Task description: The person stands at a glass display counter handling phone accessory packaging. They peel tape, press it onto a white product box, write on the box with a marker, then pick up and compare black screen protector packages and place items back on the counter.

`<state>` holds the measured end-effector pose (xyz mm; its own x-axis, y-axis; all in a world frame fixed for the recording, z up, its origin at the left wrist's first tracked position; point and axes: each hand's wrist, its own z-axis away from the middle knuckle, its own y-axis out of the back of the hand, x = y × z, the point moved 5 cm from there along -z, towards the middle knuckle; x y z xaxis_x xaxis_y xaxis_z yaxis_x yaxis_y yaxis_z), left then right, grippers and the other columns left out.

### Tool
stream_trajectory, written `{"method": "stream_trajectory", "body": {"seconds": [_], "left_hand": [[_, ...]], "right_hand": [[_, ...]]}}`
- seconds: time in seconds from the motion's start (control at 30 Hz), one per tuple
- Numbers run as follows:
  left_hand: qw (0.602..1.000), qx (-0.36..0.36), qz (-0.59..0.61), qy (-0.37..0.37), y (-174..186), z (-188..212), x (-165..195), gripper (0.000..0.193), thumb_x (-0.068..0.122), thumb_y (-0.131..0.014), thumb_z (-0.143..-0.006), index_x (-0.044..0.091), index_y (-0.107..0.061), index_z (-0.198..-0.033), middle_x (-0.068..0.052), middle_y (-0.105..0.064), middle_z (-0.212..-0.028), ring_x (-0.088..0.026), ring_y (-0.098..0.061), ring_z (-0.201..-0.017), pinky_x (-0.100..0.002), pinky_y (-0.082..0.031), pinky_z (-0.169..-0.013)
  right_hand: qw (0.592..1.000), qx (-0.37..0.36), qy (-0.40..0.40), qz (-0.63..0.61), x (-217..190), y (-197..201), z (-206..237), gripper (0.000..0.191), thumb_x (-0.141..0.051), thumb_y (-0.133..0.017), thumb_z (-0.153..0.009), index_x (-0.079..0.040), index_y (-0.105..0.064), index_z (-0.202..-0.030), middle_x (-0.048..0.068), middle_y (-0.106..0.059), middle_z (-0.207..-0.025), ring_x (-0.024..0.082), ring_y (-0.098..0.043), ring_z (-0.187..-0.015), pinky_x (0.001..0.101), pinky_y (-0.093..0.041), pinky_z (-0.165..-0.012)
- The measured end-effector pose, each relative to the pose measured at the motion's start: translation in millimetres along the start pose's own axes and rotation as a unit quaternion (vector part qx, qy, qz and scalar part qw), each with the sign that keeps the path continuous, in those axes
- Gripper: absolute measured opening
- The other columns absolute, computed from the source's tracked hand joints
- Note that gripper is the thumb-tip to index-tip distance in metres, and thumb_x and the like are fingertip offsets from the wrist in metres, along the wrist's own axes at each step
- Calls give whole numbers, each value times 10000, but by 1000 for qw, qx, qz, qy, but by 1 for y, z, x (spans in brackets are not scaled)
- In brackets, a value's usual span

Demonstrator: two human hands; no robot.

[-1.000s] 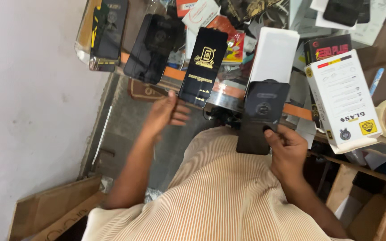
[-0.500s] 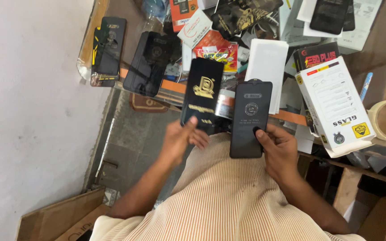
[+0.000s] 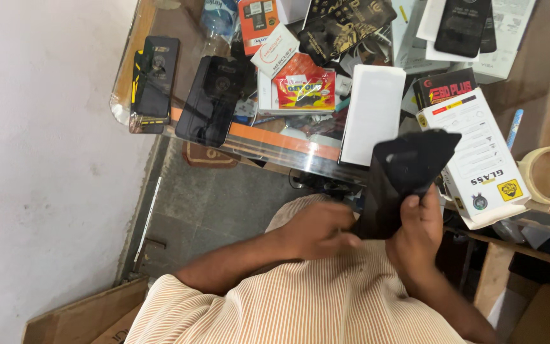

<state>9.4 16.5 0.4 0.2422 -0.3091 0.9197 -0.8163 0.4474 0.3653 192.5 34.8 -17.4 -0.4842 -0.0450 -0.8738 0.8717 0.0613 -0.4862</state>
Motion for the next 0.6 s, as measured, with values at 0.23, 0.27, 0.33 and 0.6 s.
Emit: {"method": "stream_trajectory", "body": {"seconds": [0.23, 0.27, 0.33, 0.6], "left_hand": [[846, 15, 531, -52, 17, -24, 5, 788, 432, -676, -1010, 152, -274, -1627, -162, -540, -1483, -256, -537, -1400, -409, -391, -1259], [836, 25, 548, -2, 16, -27, 1, 737, 387, -685, -1001, 129, -317, -1585, -176, -511, -1467, -281, -512, -1381, -435, -390, -1227], [805, 27, 584, 102, 9, -33, -6, 636, 297, -706, -984, 87, -404, -1503, -206, -453, -1433, -333, -462, -1343, -488, -388, -1164], [687, -306, 659, -18, -35, -105, 24, 539, 567, -421, -1088, 50, -531, -1194, -362, -248, -1643, -473, -461, -1433, -592, -517, -1100]], "right_hand": [[915, -155, -210, 306, 51, 20, 21, 591, -286, -667, -937, -13, -484, -1429, 104, -634, -1247, 213, -619, -1175, 366, -512, -989], [902, -190, -280, 266, 60, 23, 25, 647, -309, -729, -877, -14, -487, -1400, 101, -661, -1212, 215, -645, -1151, 371, -540, -954], [909, -240, -230, 251, 56, 32, 20, 920, -383, -794, -840, -55, -292, -1537, 76, -637, -1298, 191, -605, -1210, 339, -499, -1012], [911, -307, -134, -242, 53, 70, 35, 797, -278, -880, -857, -101, -482, -1524, 64, -534, -1491, 203, -510, -1425, 371, -473, -1189]]}}
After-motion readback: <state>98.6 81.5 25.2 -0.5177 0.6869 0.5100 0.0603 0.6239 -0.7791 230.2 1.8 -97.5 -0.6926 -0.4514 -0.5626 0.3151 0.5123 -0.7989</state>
